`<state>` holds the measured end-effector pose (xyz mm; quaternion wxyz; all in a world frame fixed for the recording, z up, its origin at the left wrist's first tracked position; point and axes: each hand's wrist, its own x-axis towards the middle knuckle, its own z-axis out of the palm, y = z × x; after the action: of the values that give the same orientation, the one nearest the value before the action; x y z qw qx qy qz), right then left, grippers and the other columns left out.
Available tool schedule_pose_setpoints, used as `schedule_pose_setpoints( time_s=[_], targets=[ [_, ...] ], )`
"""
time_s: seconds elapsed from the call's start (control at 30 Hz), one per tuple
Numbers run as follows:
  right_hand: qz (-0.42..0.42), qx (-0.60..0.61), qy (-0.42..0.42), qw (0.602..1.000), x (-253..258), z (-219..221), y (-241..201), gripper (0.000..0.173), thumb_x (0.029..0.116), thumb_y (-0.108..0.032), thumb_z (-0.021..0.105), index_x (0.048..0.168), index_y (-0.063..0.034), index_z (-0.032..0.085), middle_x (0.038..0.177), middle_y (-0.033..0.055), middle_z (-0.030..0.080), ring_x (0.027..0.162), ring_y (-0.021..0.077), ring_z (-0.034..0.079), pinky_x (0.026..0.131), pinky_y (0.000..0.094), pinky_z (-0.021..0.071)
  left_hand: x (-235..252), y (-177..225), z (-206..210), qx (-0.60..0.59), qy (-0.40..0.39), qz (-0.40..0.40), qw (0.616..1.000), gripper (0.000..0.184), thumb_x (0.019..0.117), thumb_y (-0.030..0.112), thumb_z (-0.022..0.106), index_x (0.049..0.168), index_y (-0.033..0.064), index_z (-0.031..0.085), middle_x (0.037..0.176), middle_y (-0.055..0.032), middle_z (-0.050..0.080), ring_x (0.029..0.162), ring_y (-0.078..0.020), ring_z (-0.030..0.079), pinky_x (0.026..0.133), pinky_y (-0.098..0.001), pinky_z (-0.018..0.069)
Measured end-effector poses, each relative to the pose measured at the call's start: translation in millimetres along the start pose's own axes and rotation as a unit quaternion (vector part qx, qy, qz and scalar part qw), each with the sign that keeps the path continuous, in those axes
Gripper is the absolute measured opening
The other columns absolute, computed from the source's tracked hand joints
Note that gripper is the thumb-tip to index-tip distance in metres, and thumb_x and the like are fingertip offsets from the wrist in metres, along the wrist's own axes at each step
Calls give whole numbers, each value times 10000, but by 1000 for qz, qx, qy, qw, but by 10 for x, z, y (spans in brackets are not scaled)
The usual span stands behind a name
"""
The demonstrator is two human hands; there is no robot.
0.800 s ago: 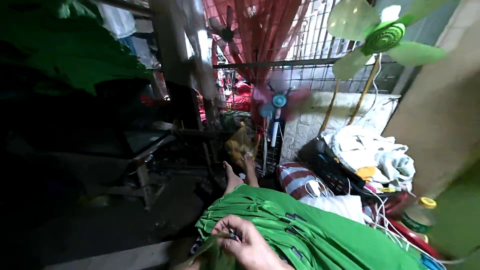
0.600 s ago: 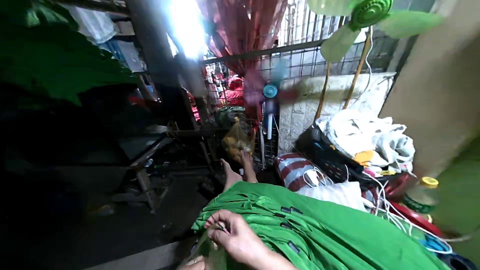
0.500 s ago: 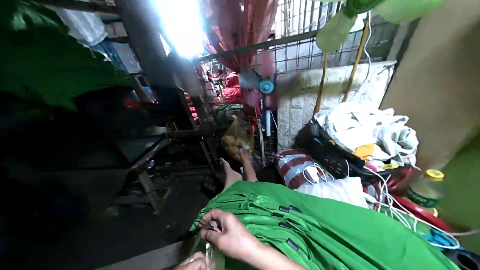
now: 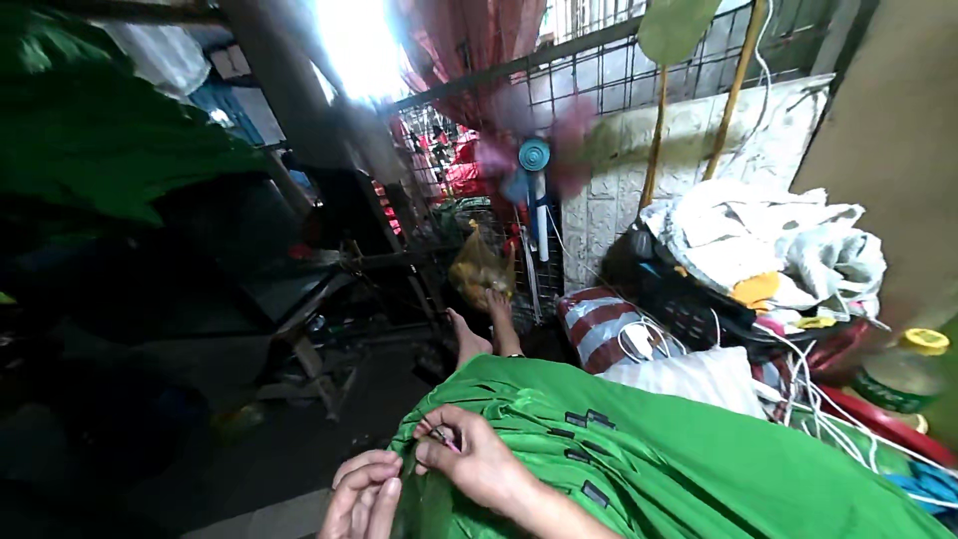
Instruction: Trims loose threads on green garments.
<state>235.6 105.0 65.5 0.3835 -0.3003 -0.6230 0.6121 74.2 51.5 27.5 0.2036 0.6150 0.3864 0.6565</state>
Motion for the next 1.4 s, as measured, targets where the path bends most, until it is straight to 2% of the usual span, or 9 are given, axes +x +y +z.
schedule_pose_setpoints(
  time_s=[0.23, 0.4, 0.5, 0.77, 0.9, 1.03, 1.13, 1.27, 1.4],
  targets=[
    [-73, -76, -18, 994, -145, 20, 25, 280, 1056, -160, 536, 1181, 75, 621, 923, 90, 654, 803, 69, 594, 763, 242, 497, -56, 16, -69, 62, -56, -78, 993, 281, 1025, 28, 406, 1197, -149, 541, 1109, -27, 667, 1012, 35, 627, 932, -185, 530],
    [-89, -208, 62, 972, -298, -184, -171, 263, 1063, -117, 497, 1130, 63, 675, 953, 92, 721, 853, 81, 663, 810, 261, 538, -89, 97, -388, 160, -403, -248, 866, 298, 1069, 174, 454, 1185, 11, 674, 857, -69, 702, 669, -109, 663, 611, -312, 579],
    [-100, -239, 131, 957, -530, -456, -316, 152, 1035, -80, 553, 1101, -4, 667, 937, -6, 712, 775, -13, 623, 701, 177, 514, -208, 51, -549, 155, -491, -195, 835, 222, 949, 131, 665, 1128, 5, 706, 943, -117, 724, 773, -171, 683, 718, -360, 581],
    [-68, -303, 290, 906, -1704, -788, -278, 111, 968, -102, 622, 1074, -136, 616, 907, -133, 664, 721, -47, 622, 630, 135, 534, -258, -173, -370, 162, -286, -118, 937, 178, 950, 197, 642, 1014, 47, 716, 1019, -31, 654, 841, -8, 607, 756, -162, 521],
    [34, -404, 301, 863, -2193, -491, 31, 160, 878, -66, 649, 1033, -27, 662, 912, -8, 685, 755, -5, 639, 683, 203, 564, -301, -187, -40, 164, -302, -68, 937, 203, 925, 227, 696, 1013, 47, 730, 1055, -86, 666, 890, -105, 631, 779, -252, 540],
    [77, -550, 318, 768, -2266, -248, 447, 295, 843, -75, 722, 1113, 33, 678, 1082, 238, 647, 748, 339, 664, 620, 524, 551, -374, -198, 199, 181, -342, -80, 919, 289, 926, 180, 736, 1156, 11, 689, 1221, -196, 626, 1062, -310, 631, 896, -477, 531],
    [41, -604, 350, 715, -2200, -282, 616, 206, 864, -3, 648, 1060, 15, 708, 1067, 241, 659, 737, 364, 681, 569, 523, 539, -372, -217, 188, 174, -298, -115, 932, 224, 1011, 164, 598, 1150, -9, 625, 1182, -171, 632, 972, -211, 652, 849, -368, 552],
    [-8, -595, 382, 707, -2129, -359, 461, 193, 948, 38, 538, 1094, 98, 649, 962, 247, 688, 788, 366, 697, 658, 519, 563, -264, -286, 166, 222, -323, -97, 915, 408, 969, 139, 697, 1360, 56, 617, 1269, -205, 605, 1099, -348, 619, 899, -504, 519],
    [-74, -617, 455, 638, -2134, -562, -138, 293, 1081, -125, 456, 1165, 143, 538, 1001, 229, 627, 863, 202, 631, 778, 315, 533, -157, -313, 172, 241, -316, -28, 918, 352, 946, 150, 723, 1290, 88, 681, 1266, -246, 563, 1163, -464, 539, 964, -608, 449]
  ],
)
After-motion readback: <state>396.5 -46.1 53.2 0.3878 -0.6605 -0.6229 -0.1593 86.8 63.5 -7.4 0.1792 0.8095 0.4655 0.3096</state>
